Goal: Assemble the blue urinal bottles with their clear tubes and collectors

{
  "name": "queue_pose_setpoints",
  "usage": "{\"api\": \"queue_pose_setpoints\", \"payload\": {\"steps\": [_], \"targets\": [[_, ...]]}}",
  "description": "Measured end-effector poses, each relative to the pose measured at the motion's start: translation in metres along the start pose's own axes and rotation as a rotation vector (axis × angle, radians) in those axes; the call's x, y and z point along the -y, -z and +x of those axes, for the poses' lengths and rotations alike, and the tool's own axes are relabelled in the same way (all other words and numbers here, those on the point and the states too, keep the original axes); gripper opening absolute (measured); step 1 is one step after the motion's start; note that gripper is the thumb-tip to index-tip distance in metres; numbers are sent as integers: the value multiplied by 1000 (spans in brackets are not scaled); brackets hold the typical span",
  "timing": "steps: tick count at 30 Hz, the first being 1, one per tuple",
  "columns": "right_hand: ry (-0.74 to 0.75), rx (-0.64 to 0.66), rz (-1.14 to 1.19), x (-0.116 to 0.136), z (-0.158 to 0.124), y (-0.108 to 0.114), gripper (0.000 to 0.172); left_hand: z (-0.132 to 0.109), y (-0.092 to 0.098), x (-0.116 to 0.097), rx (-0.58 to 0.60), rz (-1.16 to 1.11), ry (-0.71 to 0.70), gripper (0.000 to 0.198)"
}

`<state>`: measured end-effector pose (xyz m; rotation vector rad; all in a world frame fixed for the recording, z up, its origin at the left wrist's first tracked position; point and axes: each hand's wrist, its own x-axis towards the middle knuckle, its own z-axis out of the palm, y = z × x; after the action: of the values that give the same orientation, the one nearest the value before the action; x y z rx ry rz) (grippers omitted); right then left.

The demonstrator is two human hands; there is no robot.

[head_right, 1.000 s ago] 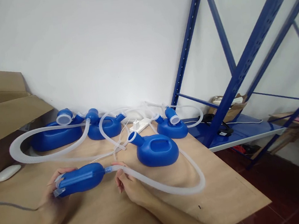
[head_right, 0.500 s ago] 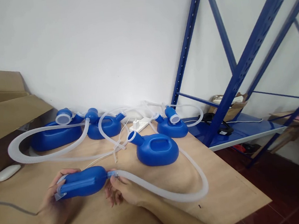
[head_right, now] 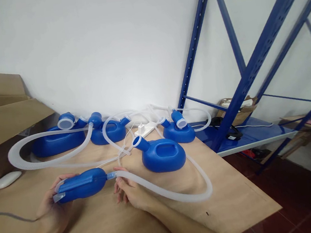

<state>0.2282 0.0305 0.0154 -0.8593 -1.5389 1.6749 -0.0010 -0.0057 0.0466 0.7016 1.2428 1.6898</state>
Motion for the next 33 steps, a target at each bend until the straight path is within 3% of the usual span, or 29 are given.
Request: {"api": "queue_pose_setpoints", "payload": {"steps": [6, 19, 27, 33], "targets": [[24, 32, -161, -4, -4, 3, 48, 5, 7, 7, 31, -31, -12, 35], [44, 16, -177, 8, -11, -1, 46, 7, 8, 7, 48, 67, -67, 30], [-21, -16, -29, -3, -6, -3, 59, 5, 7, 14, 39, 130, -121, 35], [-46, -21, 112, -4, -8, -6, 58, 0, 4, 16, 10, 155, -205, 32]]}}
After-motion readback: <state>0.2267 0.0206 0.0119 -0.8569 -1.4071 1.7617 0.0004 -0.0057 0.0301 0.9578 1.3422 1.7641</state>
